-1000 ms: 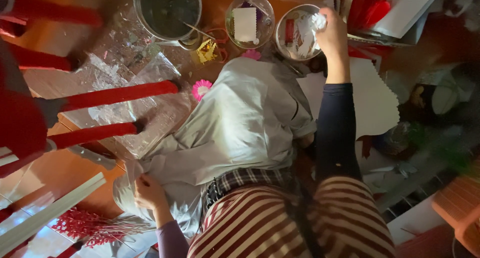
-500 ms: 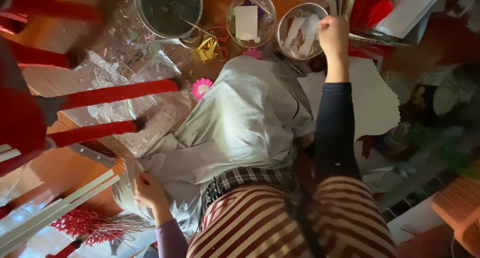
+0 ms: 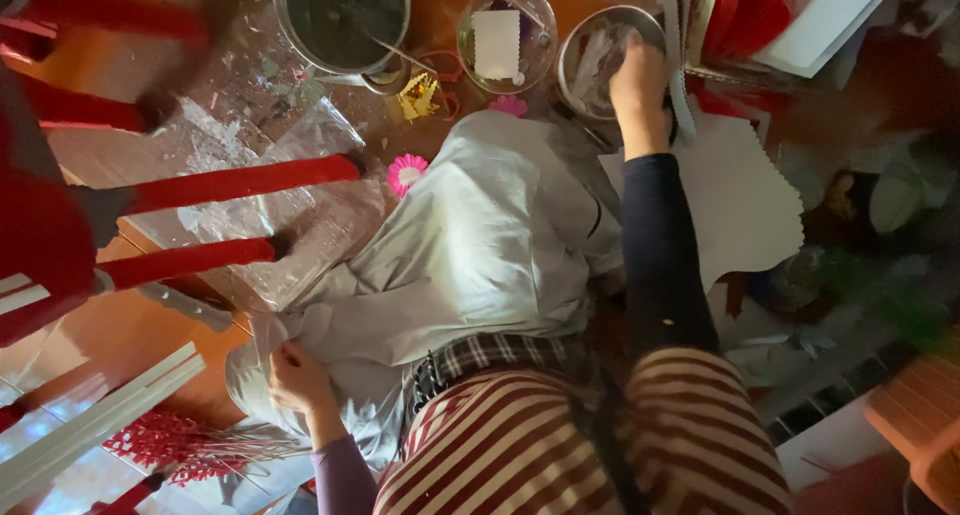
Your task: The person is decorating and assembling paper horse-shaped lanterns by applying paper pieces and glue.
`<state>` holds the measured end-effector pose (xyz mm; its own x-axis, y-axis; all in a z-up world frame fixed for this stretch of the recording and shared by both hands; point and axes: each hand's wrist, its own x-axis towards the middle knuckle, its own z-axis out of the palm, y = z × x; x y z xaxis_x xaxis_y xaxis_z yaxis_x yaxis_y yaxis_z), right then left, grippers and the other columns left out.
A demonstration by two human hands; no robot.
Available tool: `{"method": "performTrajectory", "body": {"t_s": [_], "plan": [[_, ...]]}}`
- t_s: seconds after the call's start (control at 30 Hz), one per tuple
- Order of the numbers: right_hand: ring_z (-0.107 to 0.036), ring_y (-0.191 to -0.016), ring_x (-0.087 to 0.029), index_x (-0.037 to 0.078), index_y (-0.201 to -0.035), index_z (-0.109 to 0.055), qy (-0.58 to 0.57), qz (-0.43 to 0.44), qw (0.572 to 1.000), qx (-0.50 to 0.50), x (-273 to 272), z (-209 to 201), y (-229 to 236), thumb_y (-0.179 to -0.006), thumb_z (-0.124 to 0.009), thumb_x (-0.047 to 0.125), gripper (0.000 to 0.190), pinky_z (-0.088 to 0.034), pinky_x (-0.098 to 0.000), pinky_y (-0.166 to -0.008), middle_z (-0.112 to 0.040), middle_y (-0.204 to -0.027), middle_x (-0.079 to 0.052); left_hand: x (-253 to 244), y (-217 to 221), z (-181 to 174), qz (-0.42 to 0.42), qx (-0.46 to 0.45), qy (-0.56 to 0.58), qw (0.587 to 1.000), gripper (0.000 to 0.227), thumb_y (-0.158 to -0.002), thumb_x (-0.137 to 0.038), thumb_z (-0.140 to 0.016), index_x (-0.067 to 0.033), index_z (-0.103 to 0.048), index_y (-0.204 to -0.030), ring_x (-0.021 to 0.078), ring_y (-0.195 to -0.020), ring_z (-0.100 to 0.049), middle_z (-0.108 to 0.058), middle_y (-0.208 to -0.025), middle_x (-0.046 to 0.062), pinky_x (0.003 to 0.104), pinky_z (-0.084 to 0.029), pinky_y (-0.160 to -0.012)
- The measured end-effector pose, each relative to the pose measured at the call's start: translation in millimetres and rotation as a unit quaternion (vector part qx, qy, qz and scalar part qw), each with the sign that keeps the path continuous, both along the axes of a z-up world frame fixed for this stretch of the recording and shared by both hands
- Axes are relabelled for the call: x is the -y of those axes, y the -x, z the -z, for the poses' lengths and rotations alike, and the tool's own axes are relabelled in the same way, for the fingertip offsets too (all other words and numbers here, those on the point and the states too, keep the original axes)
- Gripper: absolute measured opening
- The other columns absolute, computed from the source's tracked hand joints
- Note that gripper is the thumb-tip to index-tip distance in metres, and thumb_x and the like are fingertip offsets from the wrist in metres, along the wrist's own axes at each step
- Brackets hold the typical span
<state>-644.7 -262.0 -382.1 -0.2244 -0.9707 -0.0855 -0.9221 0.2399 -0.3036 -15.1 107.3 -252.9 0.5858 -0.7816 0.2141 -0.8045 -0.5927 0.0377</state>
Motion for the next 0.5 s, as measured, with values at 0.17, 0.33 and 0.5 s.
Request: {"method": "performTrajectory", "body": {"t_s": [0.17,0.33,0.5], "plan": [[-0.072,-0.087,-0.033,0.000,-0.097,-0.076,0.015,0.022,0.996,0.084,-5.8,-14.7,25.9,-0.086,-0.068,-0.005,0.014,-0.057,-0.0425,-0.079,-0.074,-0.099,-0.023,2.2,-0.6,-0.7,-0.012,-0.017,-0.017,1.000,0.025,-0.106,-0.031,-0.066,-0.0112,-0.075,-0.094,0.0303,-0.062,-0.069,-0.074,-0.079,0.011,0.043,-0.052,-0.052],[-0.073,-0.071,-0.023,0.001,-0.085,-0.077,0.064,0.034,0.982,0.173,-9.4,-42.0,45.0,-0.083,-0.076,0.004,0.004,-0.057,-0.0356,-0.065,-0.075,-0.085,-0.016,0.3,2.9,-4.2,0.018,-0.005,0.011,1.000,0.024,-0.107,-0.032,-0.066,-0.0124,-0.075,-0.099,0.0309,-0.067,-0.070,-0.075,-0.084,0.010,0.044,-0.053,-0.056],[-0.071,-0.066,-0.022,-0.001,-0.087,-0.075,0.080,0.014,0.977,0.196,-10.9,-61.8,49.4,-0.086,-0.081,0.008,0.011,-0.055,-0.0346,-0.063,-0.074,-0.078,-0.015,1.4,4.0,-6.0,-0.009,-0.022,-0.005,1.000,0.022,-0.106,-0.032,-0.067,-0.0135,-0.076,-0.099,0.0321,-0.067,-0.070,-0.074,-0.082,0.010,0.045,-0.053,-0.056]]}}
